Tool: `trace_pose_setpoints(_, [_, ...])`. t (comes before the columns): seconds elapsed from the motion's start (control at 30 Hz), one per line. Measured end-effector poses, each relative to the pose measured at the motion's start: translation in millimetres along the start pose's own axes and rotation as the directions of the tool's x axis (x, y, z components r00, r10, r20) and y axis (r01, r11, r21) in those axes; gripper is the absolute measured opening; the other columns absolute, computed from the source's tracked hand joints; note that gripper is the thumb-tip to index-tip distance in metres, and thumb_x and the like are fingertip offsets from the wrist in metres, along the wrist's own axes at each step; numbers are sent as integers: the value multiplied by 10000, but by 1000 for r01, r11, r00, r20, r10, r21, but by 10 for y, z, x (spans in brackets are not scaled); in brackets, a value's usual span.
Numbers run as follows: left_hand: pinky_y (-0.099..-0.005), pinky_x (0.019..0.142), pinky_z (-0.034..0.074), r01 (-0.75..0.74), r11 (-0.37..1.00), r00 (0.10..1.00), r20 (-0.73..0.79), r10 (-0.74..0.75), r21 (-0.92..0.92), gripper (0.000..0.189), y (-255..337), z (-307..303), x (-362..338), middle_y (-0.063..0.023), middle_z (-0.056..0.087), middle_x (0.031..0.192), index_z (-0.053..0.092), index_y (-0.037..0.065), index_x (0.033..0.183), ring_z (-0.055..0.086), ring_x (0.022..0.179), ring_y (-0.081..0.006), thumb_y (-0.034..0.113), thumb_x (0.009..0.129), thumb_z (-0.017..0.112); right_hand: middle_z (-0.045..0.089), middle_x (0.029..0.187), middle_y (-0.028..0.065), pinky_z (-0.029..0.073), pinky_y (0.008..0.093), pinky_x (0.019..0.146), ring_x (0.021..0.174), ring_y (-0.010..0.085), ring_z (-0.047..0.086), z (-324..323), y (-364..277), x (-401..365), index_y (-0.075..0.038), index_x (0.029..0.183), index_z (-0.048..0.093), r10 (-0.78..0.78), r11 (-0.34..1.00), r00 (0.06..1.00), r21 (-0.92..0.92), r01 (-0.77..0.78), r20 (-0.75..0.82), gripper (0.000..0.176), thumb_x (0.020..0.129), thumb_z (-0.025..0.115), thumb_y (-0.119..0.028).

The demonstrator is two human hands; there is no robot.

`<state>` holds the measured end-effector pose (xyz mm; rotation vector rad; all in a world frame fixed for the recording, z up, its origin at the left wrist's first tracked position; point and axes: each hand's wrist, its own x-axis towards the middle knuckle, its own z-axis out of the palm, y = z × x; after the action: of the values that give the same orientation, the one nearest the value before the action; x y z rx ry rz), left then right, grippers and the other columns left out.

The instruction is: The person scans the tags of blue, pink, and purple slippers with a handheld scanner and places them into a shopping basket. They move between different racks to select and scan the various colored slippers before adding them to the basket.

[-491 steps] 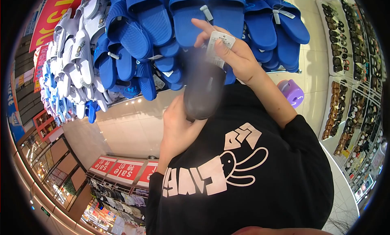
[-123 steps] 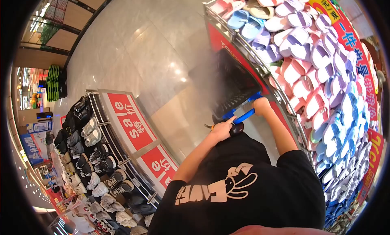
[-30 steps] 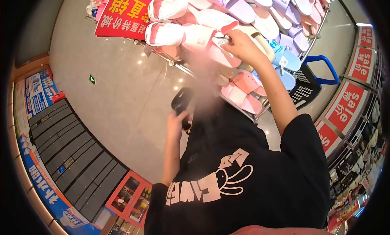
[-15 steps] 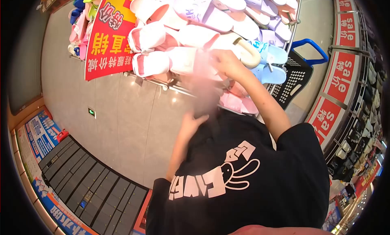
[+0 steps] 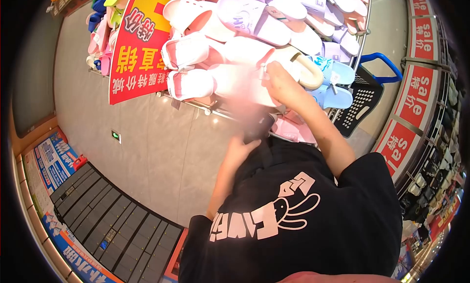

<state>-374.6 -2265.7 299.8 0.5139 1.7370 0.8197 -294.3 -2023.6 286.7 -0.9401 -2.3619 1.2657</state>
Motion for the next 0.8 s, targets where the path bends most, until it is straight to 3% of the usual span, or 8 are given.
trace_pose_setpoints(0.13, [-343,789,527,-52,981,998,46,44,186,412,170,40,4,-153,710,986,647,-39,1110,675,872,-214,125,743,737,538,965,256,461,476,799,892,393,559,43,-106,-61,88,936,563,88,988,989,-136,-72,115,231,922,512,-136])
trace_pose_setpoints(0.23, [-353,795,527,-92,981,995,62,82,171,432,102,59,29,-164,709,989,642,-38,1119,679,871,-229,128,733,748,525,925,235,447,450,726,804,379,538,-25,-244,-69,53,945,598,-37,989,999,-144,42,39,233,899,567,-173])
trace_pose_setpoints(0.3, [-351,795,527,-100,982,994,61,92,159,436,55,68,60,-162,709,986,639,-42,1121,677,872,-225,124,734,748,542,874,233,447,452,721,789,378,546,-141,-338,-43,38,984,632,171,985,983,25,-173,74,263,911,559,-203])
trace_pose_setpoints(0.4, [-347,800,526,-55,993,997,65,49,106,441,54,64,75,-160,708,986,630,-51,1131,672,880,-218,117,739,742,547,810,216,451,449,718,771,357,549,-121,-158,-27,9,1020,659,60,998,995,-1,-60,76,288,887,588,-237])
trace_pose_setpoints(0.53, [-339,815,521,-2,998,998,61,-1,57,450,229,23,23,-153,703,1001,613,-63,1161,664,900,-208,101,756,720,566,800,204,459,437,712,773,340,563,-154,-181,-35,-32,1045,678,36,998,991,43,-42,132,293,848,621,-242])
trace_pose_setpoints(0.63, [-336,820,518,-27,1000,998,57,26,14,458,154,6,16,-146,702,1021,606,-62,1178,662,909,-204,95,760,710,615,858,238,471,443,809,869,366,606,-134,-207,-53,-7,1075,673,40,981,995,185,-56,88,299,826,628,-168])
trace_pose_setpoints(0.73, [-327,817,514,-58,998,998,0,58,21,468,169,-1,-41,-132,699,1012,603,-59,1187,655,896,-193,85,756,711,602,802,178,465,390,679,757,291,593,-143,-231,-26,-11,978,668,55,995,978,75,-72,201,271,783,659,-198])
trace_pose_setpoints(0.8, [-322,814,511,-58,998,998,-34,58,-6,459,107,0,-51,-126,697,1000,605,-57,1179,649,887,-186,85,756,714,595,742,158,457,370,681,722,219,594,-176,-309,-3,12,909,653,206,958,925,126,-257,320,259,759,682,-197])
